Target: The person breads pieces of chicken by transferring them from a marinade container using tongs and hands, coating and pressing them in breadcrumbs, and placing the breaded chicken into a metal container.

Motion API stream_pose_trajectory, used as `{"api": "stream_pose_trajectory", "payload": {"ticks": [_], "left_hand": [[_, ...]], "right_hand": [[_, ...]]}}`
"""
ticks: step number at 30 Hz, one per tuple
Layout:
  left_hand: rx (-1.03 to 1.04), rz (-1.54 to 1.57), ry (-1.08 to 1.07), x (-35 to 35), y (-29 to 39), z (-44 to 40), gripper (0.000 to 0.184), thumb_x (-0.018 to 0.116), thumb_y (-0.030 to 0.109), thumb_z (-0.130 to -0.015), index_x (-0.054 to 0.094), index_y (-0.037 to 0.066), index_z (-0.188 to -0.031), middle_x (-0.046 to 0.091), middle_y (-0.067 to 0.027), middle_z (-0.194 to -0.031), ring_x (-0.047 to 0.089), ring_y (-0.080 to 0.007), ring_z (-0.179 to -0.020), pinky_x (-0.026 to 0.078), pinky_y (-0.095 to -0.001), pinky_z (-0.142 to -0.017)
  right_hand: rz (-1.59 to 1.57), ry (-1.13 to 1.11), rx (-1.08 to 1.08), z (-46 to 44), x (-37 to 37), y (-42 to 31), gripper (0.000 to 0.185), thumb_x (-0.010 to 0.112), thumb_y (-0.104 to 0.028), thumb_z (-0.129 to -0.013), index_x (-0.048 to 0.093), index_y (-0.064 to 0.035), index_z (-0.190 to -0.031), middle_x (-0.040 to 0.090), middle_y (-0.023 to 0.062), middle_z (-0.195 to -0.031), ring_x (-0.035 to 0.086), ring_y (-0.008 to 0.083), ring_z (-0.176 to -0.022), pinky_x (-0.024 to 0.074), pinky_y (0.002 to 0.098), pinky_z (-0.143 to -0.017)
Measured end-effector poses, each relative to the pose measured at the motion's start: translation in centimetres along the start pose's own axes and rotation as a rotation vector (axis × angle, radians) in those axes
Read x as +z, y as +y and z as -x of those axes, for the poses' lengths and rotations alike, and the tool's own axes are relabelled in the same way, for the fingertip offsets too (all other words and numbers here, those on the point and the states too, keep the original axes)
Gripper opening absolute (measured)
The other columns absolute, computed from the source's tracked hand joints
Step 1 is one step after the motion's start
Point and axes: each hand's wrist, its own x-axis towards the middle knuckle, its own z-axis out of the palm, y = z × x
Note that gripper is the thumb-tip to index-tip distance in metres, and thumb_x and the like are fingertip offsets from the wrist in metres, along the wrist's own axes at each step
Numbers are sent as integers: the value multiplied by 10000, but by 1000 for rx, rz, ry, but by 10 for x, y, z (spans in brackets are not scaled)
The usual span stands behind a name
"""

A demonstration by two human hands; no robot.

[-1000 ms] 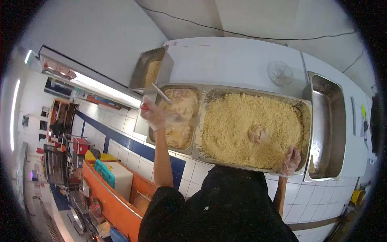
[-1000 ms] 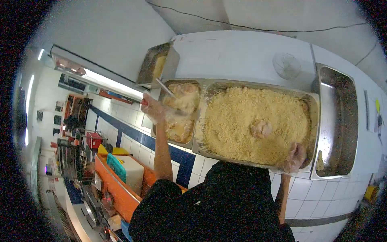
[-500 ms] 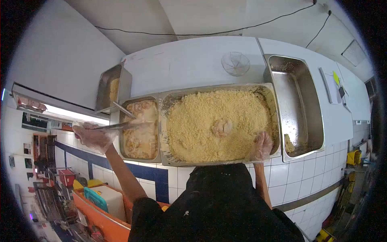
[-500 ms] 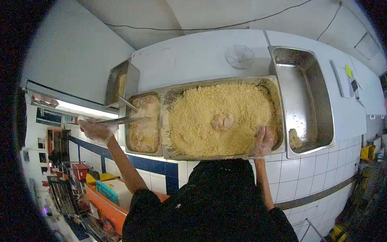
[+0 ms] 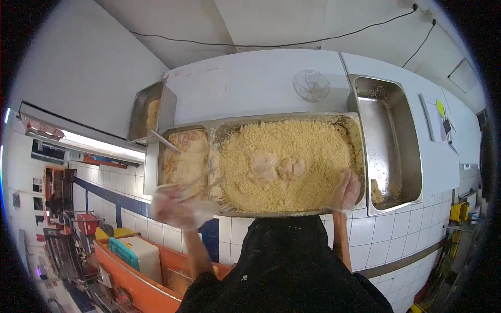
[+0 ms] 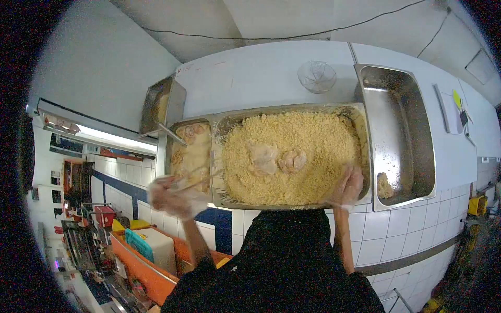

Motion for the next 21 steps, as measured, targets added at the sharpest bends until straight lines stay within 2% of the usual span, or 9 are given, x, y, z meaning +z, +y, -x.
{"api": "stream_pose_trajectory", "payload": {"ticks": [4, 5, 6, 7, 8, 9, 13, 17, 21], "left_hand": [[-384, -192, 136, -42, 14, -59, 298, 557, 300, -921, 570, 4, -885, 621, -148, -890, 633, -215, -741, 526, -255, -371], [-753, 26, 134, -94, -45, -63, 311, 551, 303, -921, 597, -3, -948, 640, -169, -956, 640, -227, -763, 557, -304, -449], [-713, 435, 352, -75, -37, -57, 260, 567, 256, -915, 616, 14, -995, 654, -153, -982, 637, -218, -817, 578, -396, -614], [-627, 564, 175, -108, -91, -44, 164, 588, 177, -901, 613, 42, -991, 641, -129, -970, 614, -211, -833, 524, -385, -760], [-510, -149, 223, -82, -87, -45, 197, 653, 94, -849, 547, 7, -991, 578, -82, -885, 590, -181, -761, 519, -283, -616], [-517, -417, 255, -64, -86, -44, 246, 685, 99, -825, 520, 3, -979, 571, -81, -862, 587, -185, -755, 501, -280, -589], [-407, -794, 424, -69, -69, -48, 417, 669, 240, -848, 482, -21, -1115, 589, -124, -816, 577, -199, -682, 499, -370, -652], [-577, -1242, -181, -122, -102, -28, 330, 608, 342, -870, 630, 25, -957, 667, -153, -840, 639, -302, -777, 495, -362, -700], [-375, -1013, -24, -154, -128, -13, 380, 608, 393, -866, 631, 47, -1023, 661, -163, -927, 637, -313, -838, 496, -392, -749]], "right_hand": [[466, -26, -61, -21, 6, 38, 248, 471, -201, -967, 596, 13, -963, 611, 113, -915, 558, 264, -852, 431, 400, -793], [422, -86, -46, -29, 9, 37, 244, 467, -192, -967, 595, 16, -975, 610, 113, -923, 560, 257, -852, 437, 389, -789], [373, -152, -33, -35, 12, 34, 241, 463, -183, -967, 594, 18, -988, 610, 113, -932, 563, 249, -852, 443, 377, -785], [355, -100, -106, -35, 20, 37, 316, 448, -179, -941, 595, 53, -1097, 612, 242, -1010, 589, 331, -937, 452, 415, -847], [31, -154, -47, -43, 32, 93, 322, 470, -181, -938, 585, 52, -1128, 610, 234, -1033, 582, 326, -955, 446, 416, -860], [195, -195, -8, -46, 29, 51, 325, 473, -190, -943, 584, 50, -1132, 608, 229, -1054, 574, 335, -972, 441, 418, -874], [283, -92, 12, -48, 22, -18, 414, 433, -290, -987, 613, 82, -1011, 614, 260, -885, 567, 364, -800, 437, 424, -744], [606, -74, -138, -57, 21, 24, 472, 419, -360, -985, 608, 64, -1073, 609, 276, -923, 572, 383, -847, 427, 441, -766], [425, -221, 188, -67, 39, 29, 495, 401, -384, -987, 599, 51, -1113, 609, 272, -1014, 579, 373, -938, 424, 430, -821]]}}
